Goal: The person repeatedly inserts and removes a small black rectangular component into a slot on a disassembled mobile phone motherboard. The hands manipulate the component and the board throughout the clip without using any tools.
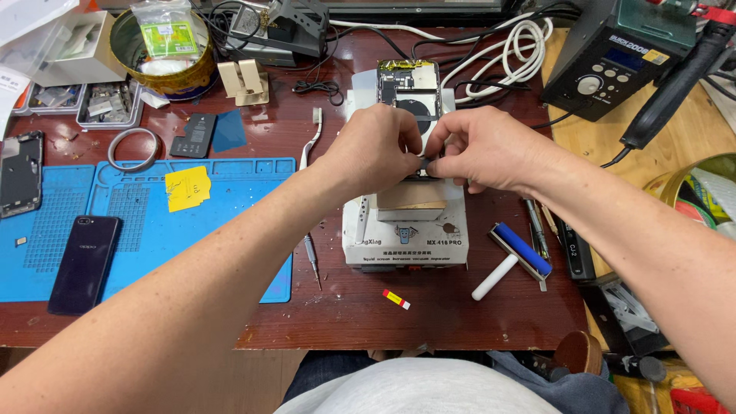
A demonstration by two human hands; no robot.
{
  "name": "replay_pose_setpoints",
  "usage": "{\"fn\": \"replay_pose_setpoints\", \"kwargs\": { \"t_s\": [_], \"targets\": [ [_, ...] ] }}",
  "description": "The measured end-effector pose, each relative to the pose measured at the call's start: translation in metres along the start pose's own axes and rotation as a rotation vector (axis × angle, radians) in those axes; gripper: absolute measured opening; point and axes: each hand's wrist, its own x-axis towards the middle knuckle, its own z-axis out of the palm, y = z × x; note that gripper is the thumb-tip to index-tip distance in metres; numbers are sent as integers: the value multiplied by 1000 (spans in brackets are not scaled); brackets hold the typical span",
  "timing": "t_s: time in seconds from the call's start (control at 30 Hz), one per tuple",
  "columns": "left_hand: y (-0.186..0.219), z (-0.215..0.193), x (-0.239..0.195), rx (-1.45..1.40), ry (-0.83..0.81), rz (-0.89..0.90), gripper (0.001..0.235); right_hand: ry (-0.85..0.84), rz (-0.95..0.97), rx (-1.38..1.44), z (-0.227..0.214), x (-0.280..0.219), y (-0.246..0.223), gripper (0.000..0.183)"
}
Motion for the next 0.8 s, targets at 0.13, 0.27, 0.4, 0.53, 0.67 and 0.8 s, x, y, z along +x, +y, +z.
{"fn": "replay_pose_setpoints", "kwargs": {
  "t_s": [0.13,0.27,0.4,0.53,0.67,0.8],
  "targets": [
    [4,5,1,11,33,-25,13,-13,35,0,-2,4,6,19],
    [5,8,-1,25,45,-18,11,-83,61,150,-8,5,13,22],
    [5,8,-1,60,50,17,10,-138,66,249,-21,3,18,27],
    [5,8,-3,61,42,7,14,-65,-4,146,-21,-2,18,25],
    [8,8,-5,68,19,-31,16,25,-31,84,-8,-11,18,23],
    [14,7,-6,105,21,-63,18,100,-76,91,4,-13,20,21]
  ]
}}
